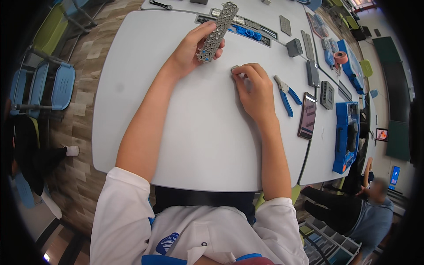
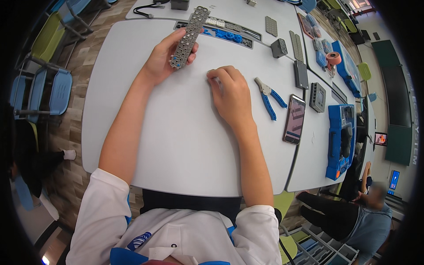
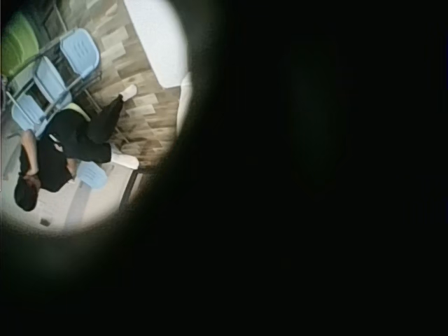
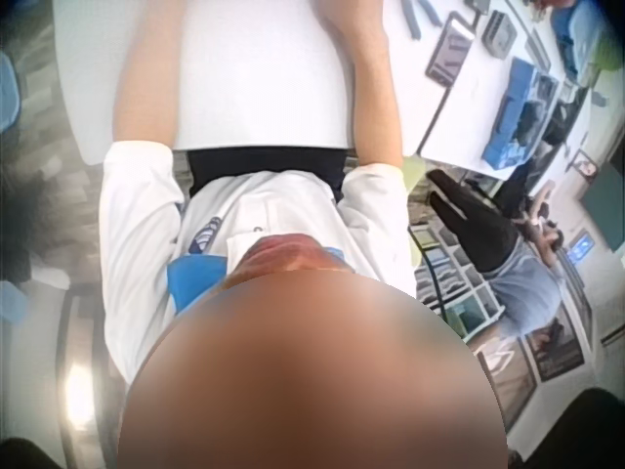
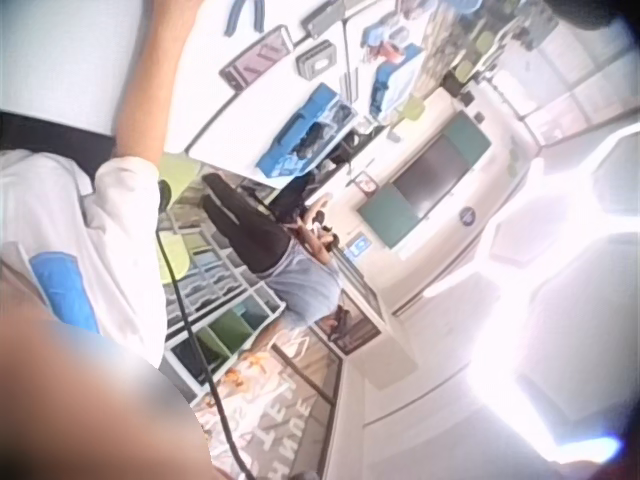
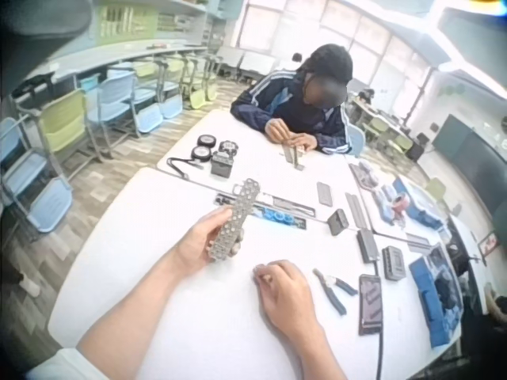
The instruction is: The person assembles a long gray mechanical component by attaching small white and blue pieces. They pick up parts from the table, align them, and press them into place on the main assembly.
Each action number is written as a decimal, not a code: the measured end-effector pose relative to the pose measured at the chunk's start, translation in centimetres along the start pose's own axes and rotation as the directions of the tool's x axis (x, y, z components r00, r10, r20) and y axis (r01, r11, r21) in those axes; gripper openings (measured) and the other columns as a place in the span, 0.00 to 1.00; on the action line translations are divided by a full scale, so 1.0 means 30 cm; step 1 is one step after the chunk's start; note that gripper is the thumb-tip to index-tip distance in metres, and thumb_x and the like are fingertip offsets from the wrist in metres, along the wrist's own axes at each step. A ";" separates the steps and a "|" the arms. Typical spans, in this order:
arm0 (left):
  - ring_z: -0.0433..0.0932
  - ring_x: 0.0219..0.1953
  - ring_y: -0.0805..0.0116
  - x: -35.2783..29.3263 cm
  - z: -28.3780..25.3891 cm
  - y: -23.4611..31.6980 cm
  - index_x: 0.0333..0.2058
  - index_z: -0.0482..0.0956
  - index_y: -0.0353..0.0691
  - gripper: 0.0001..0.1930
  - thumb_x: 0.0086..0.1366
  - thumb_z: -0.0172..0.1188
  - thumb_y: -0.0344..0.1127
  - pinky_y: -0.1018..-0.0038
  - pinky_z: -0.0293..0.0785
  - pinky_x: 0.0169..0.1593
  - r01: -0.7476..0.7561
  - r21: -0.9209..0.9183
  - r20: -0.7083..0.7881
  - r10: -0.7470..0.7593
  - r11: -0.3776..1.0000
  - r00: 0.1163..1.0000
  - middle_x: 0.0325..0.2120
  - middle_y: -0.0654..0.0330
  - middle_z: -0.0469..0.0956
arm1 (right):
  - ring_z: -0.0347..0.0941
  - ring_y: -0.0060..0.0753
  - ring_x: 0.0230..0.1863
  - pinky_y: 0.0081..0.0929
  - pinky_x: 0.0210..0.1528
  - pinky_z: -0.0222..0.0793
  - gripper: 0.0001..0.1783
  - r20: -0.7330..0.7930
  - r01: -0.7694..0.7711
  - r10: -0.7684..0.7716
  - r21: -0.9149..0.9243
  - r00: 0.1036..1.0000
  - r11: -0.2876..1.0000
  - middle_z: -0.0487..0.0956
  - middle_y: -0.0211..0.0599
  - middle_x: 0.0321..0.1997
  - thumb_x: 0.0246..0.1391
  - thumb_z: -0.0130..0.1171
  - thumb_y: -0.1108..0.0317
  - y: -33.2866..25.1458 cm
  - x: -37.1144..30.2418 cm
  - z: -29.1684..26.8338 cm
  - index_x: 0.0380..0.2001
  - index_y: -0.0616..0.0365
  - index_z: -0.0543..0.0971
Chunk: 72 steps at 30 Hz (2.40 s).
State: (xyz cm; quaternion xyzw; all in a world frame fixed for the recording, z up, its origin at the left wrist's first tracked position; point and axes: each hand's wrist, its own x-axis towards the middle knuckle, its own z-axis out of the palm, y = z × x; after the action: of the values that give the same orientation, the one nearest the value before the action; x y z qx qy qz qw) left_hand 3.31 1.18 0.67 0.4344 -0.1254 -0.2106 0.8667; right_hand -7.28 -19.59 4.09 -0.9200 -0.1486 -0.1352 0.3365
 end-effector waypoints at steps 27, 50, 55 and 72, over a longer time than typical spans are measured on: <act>0.76 0.30 0.79 -0.025 0.044 0.016 0.69 0.76 0.35 0.27 0.81 0.52 0.47 0.80 0.75 0.35 -0.023 0.265 0.036 0.014 0.964 0.999 0.32 0.65 0.79 | 0.72 0.40 0.68 0.43 0.76 0.57 0.37 -0.417 -0.464 0.413 -0.024 0.810 0.886 0.80 0.41 0.56 0.84 0.45 0.45 0.564 -0.464 -0.606 0.37 0.66 0.90; 0.80 0.29 0.74 -0.020 0.033 0.016 0.62 0.77 0.39 0.21 0.82 0.53 0.48 0.77 0.78 0.33 0.045 0.201 0.004 -0.047 0.979 0.999 0.31 0.62 0.81 | 0.71 0.39 0.70 0.47 0.79 0.53 0.35 -0.329 -0.485 0.459 0.004 0.825 0.874 0.80 0.38 0.60 0.84 0.46 0.45 0.533 -0.462 -0.622 0.42 0.64 0.93; 0.81 0.25 0.76 -0.013 0.032 0.004 0.64 0.76 0.40 0.21 0.80 0.57 0.43 0.81 0.75 0.26 0.072 0.063 -0.022 -0.070 0.995 0.997 0.30 0.62 0.83 | 0.71 0.38 0.69 0.44 0.79 0.54 0.34 -0.300 -0.467 0.434 -0.045 0.849 0.883 0.79 0.38 0.61 0.84 0.46 0.45 0.534 -0.456 -0.617 0.46 0.63 0.93; 0.82 0.26 0.73 -0.012 0.030 0.008 0.63 0.76 0.39 0.20 0.81 0.56 0.43 0.79 0.77 0.29 0.057 0.101 -0.025 -0.055 0.993 0.998 0.31 0.60 0.83 | 0.73 0.31 0.66 0.35 0.64 0.65 0.16 -0.259 -0.524 0.488 -0.093 0.834 0.846 0.78 0.33 0.63 0.66 0.72 0.54 0.504 -0.457 -0.626 0.50 0.49 0.93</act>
State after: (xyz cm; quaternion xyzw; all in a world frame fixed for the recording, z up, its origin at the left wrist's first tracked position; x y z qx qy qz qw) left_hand 2.69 0.86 1.37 0.4836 -0.1141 -0.2235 0.8386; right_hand -17.17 -45.51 4.40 -0.9290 0.1512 -0.1560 0.2997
